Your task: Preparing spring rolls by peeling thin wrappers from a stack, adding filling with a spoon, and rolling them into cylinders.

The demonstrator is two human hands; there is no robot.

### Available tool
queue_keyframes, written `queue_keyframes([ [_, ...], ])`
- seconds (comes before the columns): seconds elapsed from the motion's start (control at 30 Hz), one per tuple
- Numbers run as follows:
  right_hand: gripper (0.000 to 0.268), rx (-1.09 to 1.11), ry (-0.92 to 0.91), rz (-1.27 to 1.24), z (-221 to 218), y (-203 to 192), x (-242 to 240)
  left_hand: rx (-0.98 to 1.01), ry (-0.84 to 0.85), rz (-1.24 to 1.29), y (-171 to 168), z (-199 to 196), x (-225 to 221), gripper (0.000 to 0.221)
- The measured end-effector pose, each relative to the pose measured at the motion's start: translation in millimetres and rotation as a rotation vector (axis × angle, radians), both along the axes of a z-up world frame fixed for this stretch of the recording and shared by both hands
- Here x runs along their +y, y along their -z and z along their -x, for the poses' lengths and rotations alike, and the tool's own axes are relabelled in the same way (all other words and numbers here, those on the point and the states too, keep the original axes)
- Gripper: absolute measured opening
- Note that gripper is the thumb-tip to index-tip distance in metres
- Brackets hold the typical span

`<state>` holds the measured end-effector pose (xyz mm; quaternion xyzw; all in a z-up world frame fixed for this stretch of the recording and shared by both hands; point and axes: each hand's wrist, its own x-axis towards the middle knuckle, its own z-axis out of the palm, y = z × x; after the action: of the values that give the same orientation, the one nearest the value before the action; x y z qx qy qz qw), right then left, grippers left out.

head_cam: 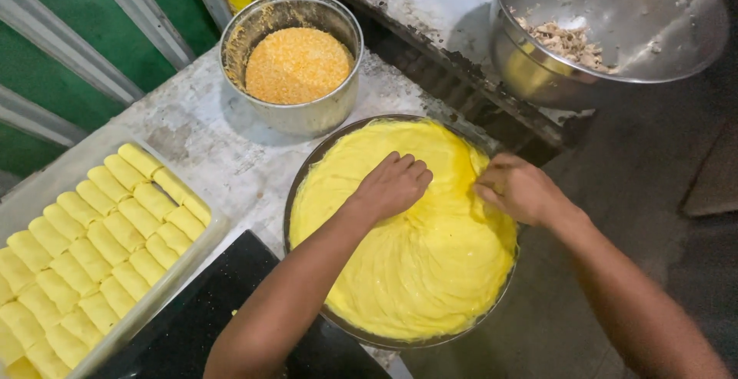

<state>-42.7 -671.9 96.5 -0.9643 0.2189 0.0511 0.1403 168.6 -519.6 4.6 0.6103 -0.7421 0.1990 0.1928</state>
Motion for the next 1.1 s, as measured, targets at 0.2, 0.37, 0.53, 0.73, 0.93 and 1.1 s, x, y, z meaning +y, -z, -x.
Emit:
queue_keyframes([
  [0.2, 0.036, -0.106, -0.173, -0.122, -28, -37, 23, 0.396, -0.039, 0.013, -8, -9, -4, 0.013],
  [0.37, 0.025, -0.078, -0.350, -0.015, -35, -16, -13, 0.468, 0.000, -0.216, -36, 3, 6, 0.017],
  [0.53, 0.023, -0.156, -0.611, 0.248, -41, 3, -31, 0.475, -0.065, -0.229, -42, 17, 4, 0.019],
  [0.73, 0.018, -0.164, -0.828, 0.536, -52, 39, -50, 0.554, -0.201, -0.403, -60, 28, -2, 0.031],
  [0.93, 0.025, -0.240, -0.674, 0.436, -68, 50, -63, 0.769, -0.327, -0.502, -71, 36, -13, 0.044],
  [1.1, 0.036, -0.029, -0.352, 0.083, -72, 1, -36, 0.895, -0.468, -0.448, -38, 16, -34, 0.019],
])
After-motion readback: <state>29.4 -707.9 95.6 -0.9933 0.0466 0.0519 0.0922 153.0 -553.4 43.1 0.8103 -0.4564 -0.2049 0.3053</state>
